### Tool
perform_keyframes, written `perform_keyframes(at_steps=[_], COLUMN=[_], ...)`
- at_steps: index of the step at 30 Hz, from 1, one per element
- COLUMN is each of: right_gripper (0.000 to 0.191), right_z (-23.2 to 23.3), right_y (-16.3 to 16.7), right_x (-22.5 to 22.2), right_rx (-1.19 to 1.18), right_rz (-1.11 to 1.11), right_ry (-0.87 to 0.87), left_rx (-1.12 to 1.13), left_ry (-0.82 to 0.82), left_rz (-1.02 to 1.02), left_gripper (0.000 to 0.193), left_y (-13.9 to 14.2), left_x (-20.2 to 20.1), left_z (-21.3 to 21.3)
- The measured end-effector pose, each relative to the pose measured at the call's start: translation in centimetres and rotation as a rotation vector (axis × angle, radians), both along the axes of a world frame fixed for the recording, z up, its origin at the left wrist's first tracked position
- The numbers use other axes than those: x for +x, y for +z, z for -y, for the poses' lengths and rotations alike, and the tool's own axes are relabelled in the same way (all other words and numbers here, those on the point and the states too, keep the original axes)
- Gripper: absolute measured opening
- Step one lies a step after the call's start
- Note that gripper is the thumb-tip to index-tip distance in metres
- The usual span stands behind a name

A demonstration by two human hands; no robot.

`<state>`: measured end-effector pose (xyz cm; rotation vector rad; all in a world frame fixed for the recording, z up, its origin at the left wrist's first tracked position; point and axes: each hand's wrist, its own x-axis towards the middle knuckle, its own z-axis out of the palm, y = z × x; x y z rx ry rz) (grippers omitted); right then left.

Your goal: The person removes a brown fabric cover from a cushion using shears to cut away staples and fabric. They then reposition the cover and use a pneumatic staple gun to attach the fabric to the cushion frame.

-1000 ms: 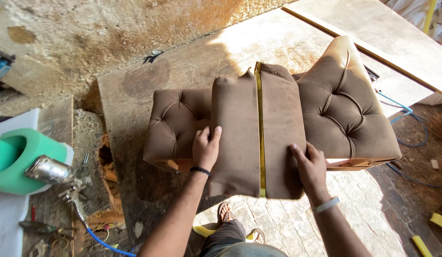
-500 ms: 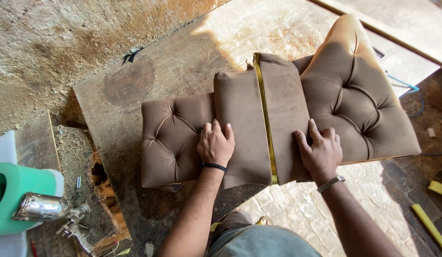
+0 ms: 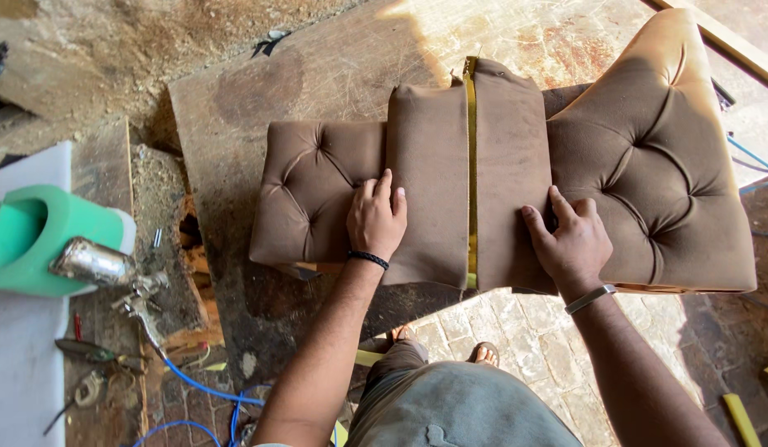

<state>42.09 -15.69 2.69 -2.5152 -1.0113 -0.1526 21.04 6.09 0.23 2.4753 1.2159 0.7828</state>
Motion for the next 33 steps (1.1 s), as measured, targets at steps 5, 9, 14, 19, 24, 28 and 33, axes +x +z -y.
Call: perform_keyframes(at_steps=[5,9,14,19,24,28,33], right_gripper=[0.072,0.108,0.107,0.097,0.084,0.079,0.075], right_z=[2.9,4.8,4.4,5.8,6.5,5.8,6.0], right_y=[0.8,1.7,1.4,1.1,1.1,0.6,0.5], right_x=[0.9,0.9,-1.1,-1.1,-0.2,-0.8,-1.5], right_rx=[0.028,-0.079,-0.158,-0.011,0.007,0.015,0.034], right_rz=[-0.03,0.036,0.103,0.133,0.11,0.126,0.094], right_ry=[0.207,0.485,0.485,0.566,0.573,0.525,0.456], left_rx=[0.061,0.047,-0.174,-0.156,-0.104,-0.091,-0.113], left_ry=[-0.176,-0.308,-0.258,-0.26,-0.253,-0.228,-0.185], left_rz=[-0.008,-0.235,-0.463,-0.419,-0.363,-0.28,-0.169], left_gripper=[0.078,0.129,0.115,0.106,0.103,0.1,0.088], left_y=[-0.1,1.1,2.6,2.9,2.3,1.1,0.6], left_x=[-1.7,-3.1,-3.3,-4.2,-4.5,-4.7,-4.9], left_z=[5.1,7.8,6.3,6.9,6.9,6.5,7.1])
